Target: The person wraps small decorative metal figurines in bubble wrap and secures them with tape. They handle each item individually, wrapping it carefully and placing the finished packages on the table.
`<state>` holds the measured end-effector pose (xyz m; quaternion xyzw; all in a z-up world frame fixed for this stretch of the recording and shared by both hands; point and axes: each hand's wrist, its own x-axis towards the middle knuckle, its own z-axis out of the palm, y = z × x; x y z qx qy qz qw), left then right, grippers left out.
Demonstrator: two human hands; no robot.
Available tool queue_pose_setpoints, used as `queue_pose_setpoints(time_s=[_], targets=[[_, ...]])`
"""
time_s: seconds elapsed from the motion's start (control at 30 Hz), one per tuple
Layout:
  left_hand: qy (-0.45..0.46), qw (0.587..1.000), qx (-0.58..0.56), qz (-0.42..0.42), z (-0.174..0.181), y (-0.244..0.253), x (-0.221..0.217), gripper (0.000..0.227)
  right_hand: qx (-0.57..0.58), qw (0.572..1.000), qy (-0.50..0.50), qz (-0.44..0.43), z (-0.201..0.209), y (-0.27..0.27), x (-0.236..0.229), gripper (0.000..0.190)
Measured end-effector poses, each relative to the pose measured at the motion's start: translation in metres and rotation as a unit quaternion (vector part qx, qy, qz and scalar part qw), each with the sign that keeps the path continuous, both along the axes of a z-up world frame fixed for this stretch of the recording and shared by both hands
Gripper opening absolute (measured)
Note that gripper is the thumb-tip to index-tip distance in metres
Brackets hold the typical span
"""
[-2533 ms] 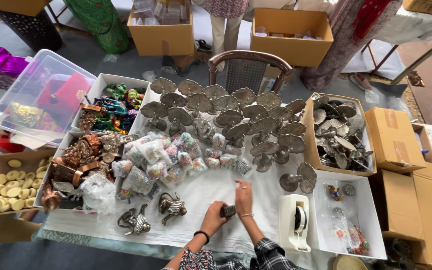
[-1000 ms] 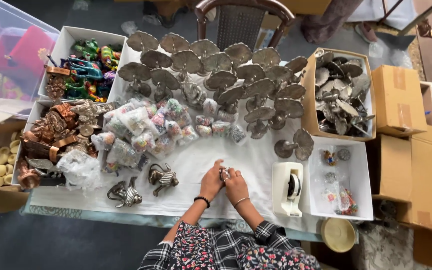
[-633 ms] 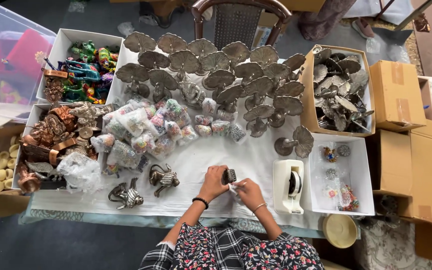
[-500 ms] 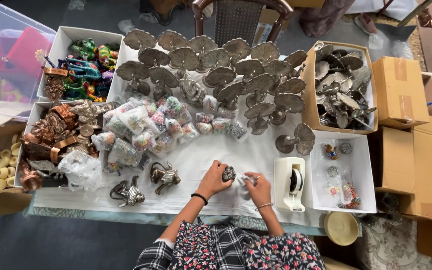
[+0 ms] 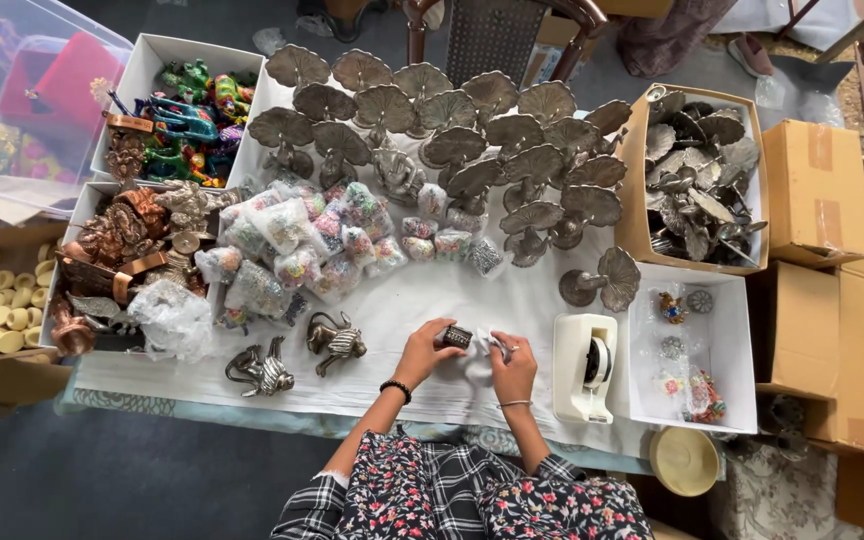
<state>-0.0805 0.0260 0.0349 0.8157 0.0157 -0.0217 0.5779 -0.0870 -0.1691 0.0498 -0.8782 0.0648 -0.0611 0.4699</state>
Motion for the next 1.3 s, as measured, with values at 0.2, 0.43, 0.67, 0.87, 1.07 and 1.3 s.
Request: queue_pose_setpoints(time_s=[0.2,0.43,0.67,0.87,1.07,1.3], targets=[[-0.055,0.996,0.032,0.055,-0.082,-0.009,-0.001,0.044,-0.193,0.912,-0.232,0.279,-0.005,0.014,0.023,0.042],[-0.034,0.997,-0.062,0.039,-0.053,-0.011,0.005,0.046,-0.250,0.912,-0.157,0.284,-0.007,-0.014,0.022,0.049],[0.075,0.995,-0.066,0.027,-0.036,-0.018,0.003,0.072,-0.004,0.975,-0.059,0.216,-0.052,-0.032,0.002,0.043],[-0.162,0.985,0.062,-0.003,0.009,-0.028,-0.012,0.113,-0.088,0.976,-0.164,0.110,0.046,0.003,0.014,0.031],[-0.018,0.999,-0.005,0.042,-0.016,-0.039,-0.011,0.113,-0.192,0.958,-0.085,0.196,-0.018,0.002,0.004,0.044],[-0.128,0.980,0.131,0.076,-0.076,-0.048,-0.006,0.084,-0.224,0.954,-0.063,0.190,-0.044,-0.030,-0.054,0.045]])
